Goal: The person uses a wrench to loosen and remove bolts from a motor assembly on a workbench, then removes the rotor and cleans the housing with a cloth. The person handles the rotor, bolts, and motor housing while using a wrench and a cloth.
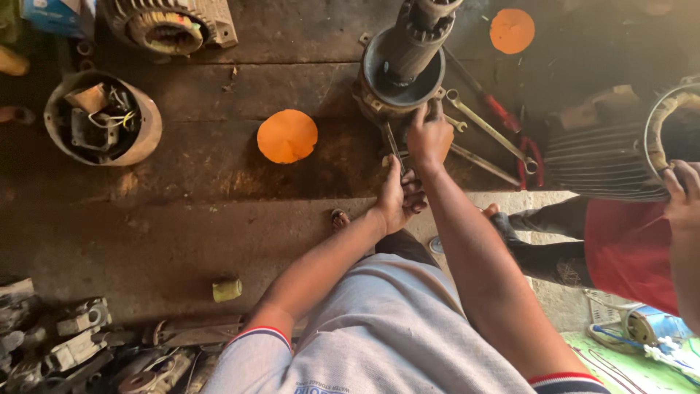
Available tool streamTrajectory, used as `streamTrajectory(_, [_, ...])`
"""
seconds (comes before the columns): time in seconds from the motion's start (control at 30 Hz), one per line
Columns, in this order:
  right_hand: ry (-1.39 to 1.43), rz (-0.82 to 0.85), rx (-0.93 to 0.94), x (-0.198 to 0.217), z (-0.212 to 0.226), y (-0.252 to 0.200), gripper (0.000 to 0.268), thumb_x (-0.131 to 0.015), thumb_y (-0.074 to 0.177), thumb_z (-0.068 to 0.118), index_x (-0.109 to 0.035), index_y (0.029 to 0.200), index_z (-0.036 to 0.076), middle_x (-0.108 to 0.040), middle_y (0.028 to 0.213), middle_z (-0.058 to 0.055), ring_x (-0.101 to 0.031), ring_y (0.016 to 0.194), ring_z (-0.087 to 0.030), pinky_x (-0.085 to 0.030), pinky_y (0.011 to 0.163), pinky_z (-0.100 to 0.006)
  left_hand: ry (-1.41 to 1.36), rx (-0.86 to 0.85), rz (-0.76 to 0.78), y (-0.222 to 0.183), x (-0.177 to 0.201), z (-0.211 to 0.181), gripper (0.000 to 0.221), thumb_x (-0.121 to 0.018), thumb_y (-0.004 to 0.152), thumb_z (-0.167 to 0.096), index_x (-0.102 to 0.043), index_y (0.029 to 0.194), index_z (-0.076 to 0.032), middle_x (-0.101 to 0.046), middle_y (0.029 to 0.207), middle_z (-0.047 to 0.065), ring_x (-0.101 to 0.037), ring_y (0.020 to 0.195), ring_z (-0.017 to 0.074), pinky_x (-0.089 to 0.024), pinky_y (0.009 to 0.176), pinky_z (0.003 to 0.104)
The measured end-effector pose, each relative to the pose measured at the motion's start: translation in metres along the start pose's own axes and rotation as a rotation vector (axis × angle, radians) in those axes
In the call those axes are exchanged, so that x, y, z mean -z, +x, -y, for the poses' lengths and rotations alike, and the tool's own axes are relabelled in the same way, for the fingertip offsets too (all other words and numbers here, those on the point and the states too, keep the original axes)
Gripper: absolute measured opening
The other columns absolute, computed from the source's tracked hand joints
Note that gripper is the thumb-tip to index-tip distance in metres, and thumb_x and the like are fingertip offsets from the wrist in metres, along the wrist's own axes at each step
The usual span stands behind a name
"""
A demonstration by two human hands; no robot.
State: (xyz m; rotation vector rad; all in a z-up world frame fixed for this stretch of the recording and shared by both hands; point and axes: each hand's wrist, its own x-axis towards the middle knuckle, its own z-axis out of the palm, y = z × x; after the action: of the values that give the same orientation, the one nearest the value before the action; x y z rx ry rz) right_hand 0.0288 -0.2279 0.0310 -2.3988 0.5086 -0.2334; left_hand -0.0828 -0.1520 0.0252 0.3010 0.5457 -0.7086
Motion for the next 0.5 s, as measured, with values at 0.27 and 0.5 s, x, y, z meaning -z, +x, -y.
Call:
streamTrajectory(0.27, [0.037,-0.045,0.071,0.000,-0.004,-0.008,0.042,-0.058,0.101,0.037,-0.069,0.126,0.005,-0.069,0.088,-0.030,-0.068,0.087,-0.049,-0.054,0.072,-0.052,0.047,0.019,-0.052,-0.009,0.002,-0.001,0.063,-0.026,0.097,-0.080,-0.031,0.068,-0.024,-0.020,0.054,-0.009,-0.019,0.048,0.0118,-0.023,0.048,0.029])
streamTrajectory(0.5, [0.028,-0.017,0.184,0.001,-0.024,-0.005,0.044,-0.061,0.103,0.035,-0.068,0.124,-0.002,-0.068,0.086,-0.031,-0.067,0.081,-0.049,-0.053,0.069,-0.052,0.281,-0.070,-0.085,-0.004,0.022,0.017,0.032,-0.048,0.104,-0.049,-0.052,0.095,-0.018,-0.054,0.074,-0.001,-0.057,0.060,0.0154,-0.054,0.057,0.034])
